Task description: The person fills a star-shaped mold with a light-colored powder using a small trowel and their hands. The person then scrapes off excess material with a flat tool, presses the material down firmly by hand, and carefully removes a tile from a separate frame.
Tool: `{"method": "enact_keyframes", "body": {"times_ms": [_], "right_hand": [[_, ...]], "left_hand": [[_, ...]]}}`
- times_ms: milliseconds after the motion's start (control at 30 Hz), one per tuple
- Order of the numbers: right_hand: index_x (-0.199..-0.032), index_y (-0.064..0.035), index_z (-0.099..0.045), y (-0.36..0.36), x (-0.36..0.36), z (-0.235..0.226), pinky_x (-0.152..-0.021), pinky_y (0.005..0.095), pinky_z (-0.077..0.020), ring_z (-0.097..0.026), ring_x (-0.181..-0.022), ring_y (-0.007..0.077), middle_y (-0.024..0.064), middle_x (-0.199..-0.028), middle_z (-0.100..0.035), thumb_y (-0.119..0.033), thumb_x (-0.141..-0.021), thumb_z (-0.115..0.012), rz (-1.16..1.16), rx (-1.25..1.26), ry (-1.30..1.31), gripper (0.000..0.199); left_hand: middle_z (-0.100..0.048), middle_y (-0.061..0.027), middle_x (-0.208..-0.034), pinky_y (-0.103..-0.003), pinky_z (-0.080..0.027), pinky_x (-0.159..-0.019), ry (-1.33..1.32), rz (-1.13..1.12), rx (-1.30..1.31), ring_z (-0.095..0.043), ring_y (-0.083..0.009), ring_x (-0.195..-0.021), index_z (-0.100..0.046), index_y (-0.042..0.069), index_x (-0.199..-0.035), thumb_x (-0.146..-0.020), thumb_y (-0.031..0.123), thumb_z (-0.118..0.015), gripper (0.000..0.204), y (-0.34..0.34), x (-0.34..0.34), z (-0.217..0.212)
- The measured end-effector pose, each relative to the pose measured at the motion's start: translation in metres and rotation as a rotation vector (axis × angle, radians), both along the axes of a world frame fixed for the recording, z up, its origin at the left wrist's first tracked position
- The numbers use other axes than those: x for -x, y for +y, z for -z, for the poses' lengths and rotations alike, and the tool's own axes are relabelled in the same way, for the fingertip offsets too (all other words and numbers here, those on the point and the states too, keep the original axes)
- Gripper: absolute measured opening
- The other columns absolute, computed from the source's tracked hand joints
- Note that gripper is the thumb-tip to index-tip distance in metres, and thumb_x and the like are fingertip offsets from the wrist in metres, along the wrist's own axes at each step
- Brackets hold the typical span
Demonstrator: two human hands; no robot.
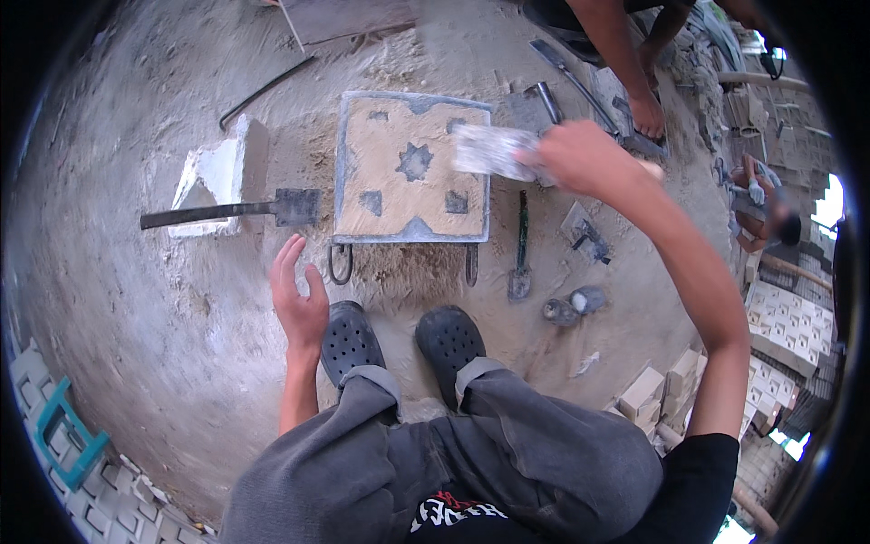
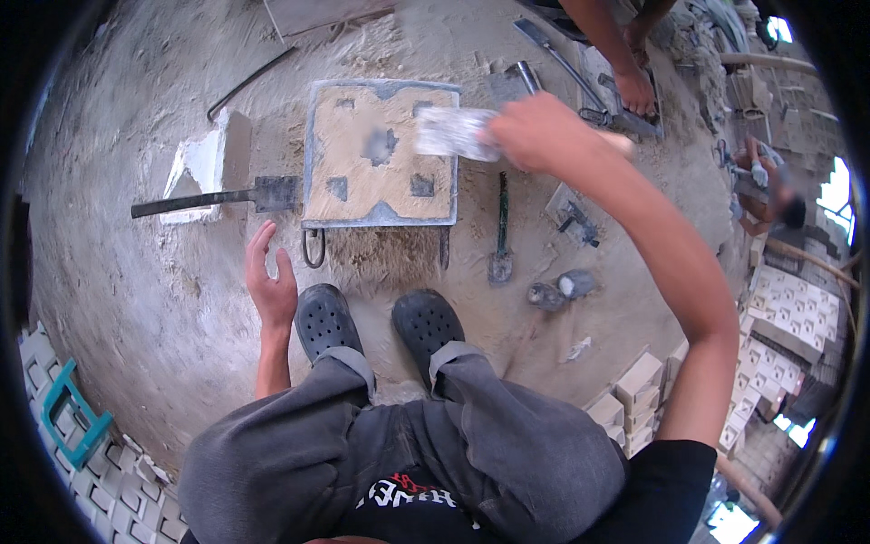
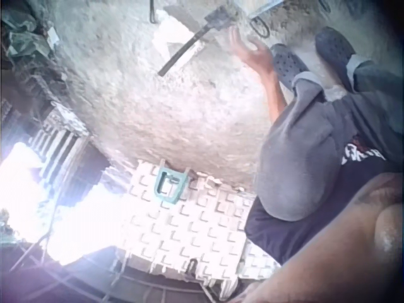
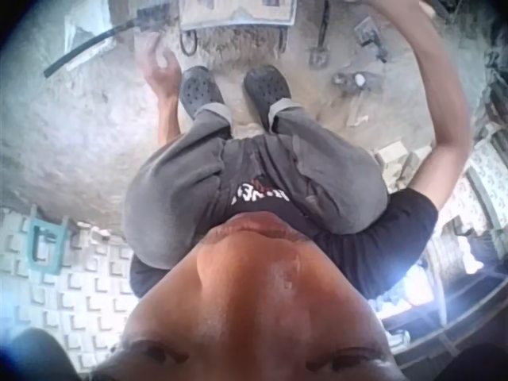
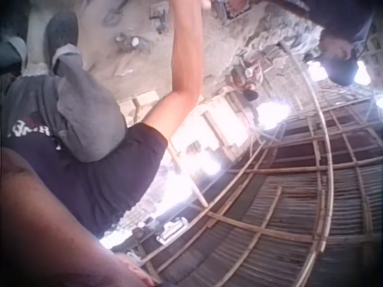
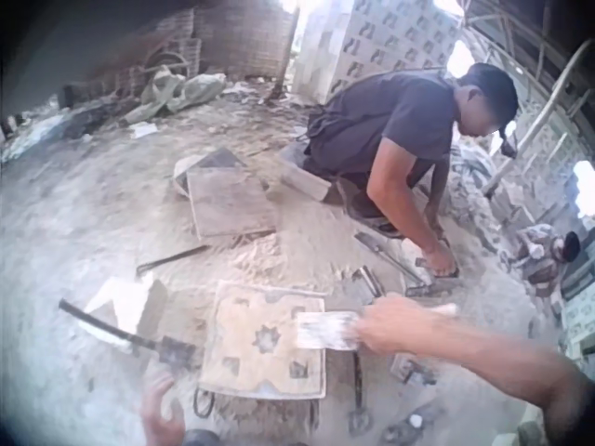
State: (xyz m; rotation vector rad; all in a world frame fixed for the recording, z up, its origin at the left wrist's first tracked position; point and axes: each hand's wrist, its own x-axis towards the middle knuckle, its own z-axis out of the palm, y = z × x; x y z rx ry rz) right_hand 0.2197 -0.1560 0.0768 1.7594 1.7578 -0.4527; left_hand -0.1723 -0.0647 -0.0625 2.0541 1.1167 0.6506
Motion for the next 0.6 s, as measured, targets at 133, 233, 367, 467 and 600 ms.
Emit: {"method": "enact_keyframes", "body": {"times_ms": [133, 233, 367, 467, 600], "right_hand": [[-0.088, -0.0023, -0.071, 0.053, 0.02, 0.019, -0.073, 0.0449, -0.055, -0.069, -0.08, 0.0333, 0.0155, -0.077, -0.067, -0.014, -0.088, -0.06, -0.042, -0.001, 0.079, 0.017], [-0.088, -0.0037, -0.072, 0.03, 0.005, 0.024, -0.074, 0.0446, -0.0554, -0.07, -0.084, 0.0336, 0.017, -0.084, -0.07, -0.017, -0.088, -0.061, 0.038, 0.08, 0.064, 0.018], [-0.088, -0.0051, -0.073, -0.011, -0.037, 0.012, -0.075, 0.0443, -0.0556, -0.07, -0.086, 0.0336, 0.0165, -0.089, -0.071, -0.018, -0.087, -0.063, 0.025, 0.152, -0.073, 0.016], [-0.089, -0.008, -0.073, -0.013, -0.048, -0.001, -0.074, 0.0443, -0.0553, -0.07, -0.085, 0.0339, 0.0164, -0.086, -0.07, -0.015, -0.087, -0.062, 0.016, 0.194, -0.184, 0.013], [-0.088, -0.0065, -0.072, 0.017, -0.038, -0.006, -0.073, 0.0433, -0.0562, -0.07, -0.088, 0.0321, 0.0159, -0.091, -0.071, -0.014, -0.084, -0.064, -0.013, -0.016, -0.02, 0.011]], "left_hand": [[-0.059, -0.0171, -0.129, -0.04, -0.043, -0.104, -0.032, 0.011, 0.021, -0.055, -0.0322, -0.122, -0.059, 0.0, -0.125, -0.088, -0.004, -0.054, 0.037, -0.002, -0.008, 0.001], [-0.059, -0.0171, -0.13, -0.04, -0.043, -0.104, -0.014, 0.014, 0.024, -0.055, -0.0321, -0.123, -0.059, 0.0, -0.125, -0.089, -0.004, -0.054, 0.037, -0.003, -0.007, 0.001], [-0.059, -0.0167, -0.13, -0.04, -0.043, -0.104, 0.003, -0.006, 0.03, -0.055, -0.0319, -0.122, -0.059, 0.0, -0.125, -0.089, -0.004, -0.054, 0.037, 0.003, 0.001, 0.0], [-0.059, -0.0164, -0.13, -0.04, -0.043, -0.104, 0.006, -0.015, 0.022, -0.056, -0.0316, -0.122, -0.059, 0.001, -0.125, -0.088, -0.003, -0.054, 0.037, 0.004, 0.004, -0.001], [-0.06, -0.0165, -0.129, -0.04, -0.043, -0.103, -0.016, 0.008, 0.018, -0.056, -0.0316, -0.121, -0.059, 0.001, -0.124, -0.088, -0.003, -0.055, 0.037, -0.001, -0.004, 0.0]]}}
